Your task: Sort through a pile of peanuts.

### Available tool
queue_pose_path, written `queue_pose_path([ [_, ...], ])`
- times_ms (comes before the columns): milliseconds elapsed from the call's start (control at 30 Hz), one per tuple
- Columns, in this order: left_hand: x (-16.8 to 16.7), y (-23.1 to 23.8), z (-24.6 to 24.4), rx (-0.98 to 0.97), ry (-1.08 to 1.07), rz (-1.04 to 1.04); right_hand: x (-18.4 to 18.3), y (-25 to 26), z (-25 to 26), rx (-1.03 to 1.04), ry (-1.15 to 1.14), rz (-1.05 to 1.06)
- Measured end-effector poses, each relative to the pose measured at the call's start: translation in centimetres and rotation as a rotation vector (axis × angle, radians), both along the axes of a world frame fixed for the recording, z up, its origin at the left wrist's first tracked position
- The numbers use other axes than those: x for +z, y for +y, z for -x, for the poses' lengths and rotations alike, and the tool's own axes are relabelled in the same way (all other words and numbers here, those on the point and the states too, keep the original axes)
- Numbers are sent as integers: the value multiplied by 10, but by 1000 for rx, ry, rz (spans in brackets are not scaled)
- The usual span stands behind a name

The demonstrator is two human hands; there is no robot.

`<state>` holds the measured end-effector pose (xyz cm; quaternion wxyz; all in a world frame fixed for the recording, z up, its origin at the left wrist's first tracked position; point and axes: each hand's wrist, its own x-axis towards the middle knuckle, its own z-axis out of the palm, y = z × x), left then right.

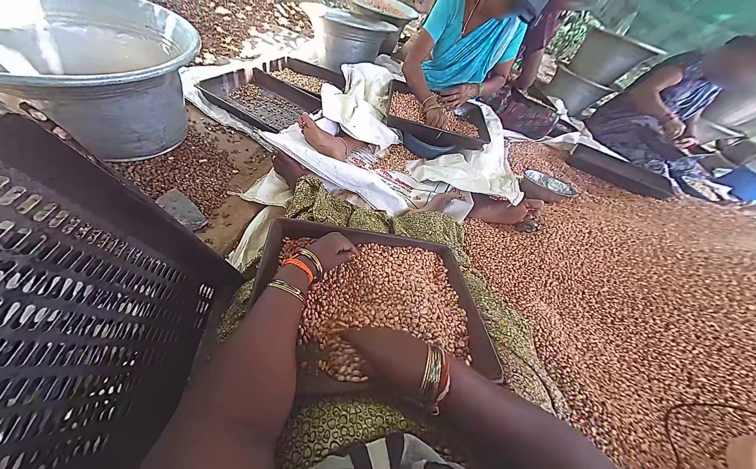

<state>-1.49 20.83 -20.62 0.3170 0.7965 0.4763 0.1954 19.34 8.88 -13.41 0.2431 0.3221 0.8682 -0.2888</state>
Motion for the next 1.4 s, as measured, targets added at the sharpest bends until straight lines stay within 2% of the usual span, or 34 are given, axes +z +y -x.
queue_pose_path([
  [67,-1,0,1,-1,-2,-4,-7,21,2,69,267,28],
  [100,-1,0,1,-3,-3,-6,-7,34,2,67,319,-22],
  [200,0,1,0,-2,0,11,-8,72,2,-4,244,-204],
  [267,1,1,1,0,0,21,-19,83,4,-56,244,-242],
  [367,1,0,1,1,3,16,-38,83,8,-106,228,-281],
  [633,1,-1,1,6,20,20,-37,70,18,-34,99,-381],
  [733,2,-1,-1,15,29,48,-38,68,14,-43,123,-410],
  [867,0,0,2,-3,-7,60,-5,70,-14,-192,289,-302],
  [967,1,2,0,-12,3,69,23,67,-40,3,140,-161],
  [1033,2,1,1,-9,-1,68,27,68,-46,182,-9,-71],
  [1100,2,2,1,-13,2,65,31,72,-41,246,-58,14],
  [1133,2,1,0,-14,-1,57,33,74,-39,222,56,10],
  [1167,1,1,0,-13,-7,50,34,76,-37,143,292,-26],
  [1233,0,0,0,-13,-22,33,32,75,-24,-219,904,-71],
  [1267,0,0,1,-15,-21,28,34,76,-16,-377,1137,-92],
  [1300,0,0,2,-16,-15,28,38,78,-13,-468,1251,-159],
  [1333,-1,0,3,-16,-12,30,43,81,-16,-488,1243,-243],
  [1400,-1,1,3,-23,-3,34,50,80,-41,-393,939,-372],
])
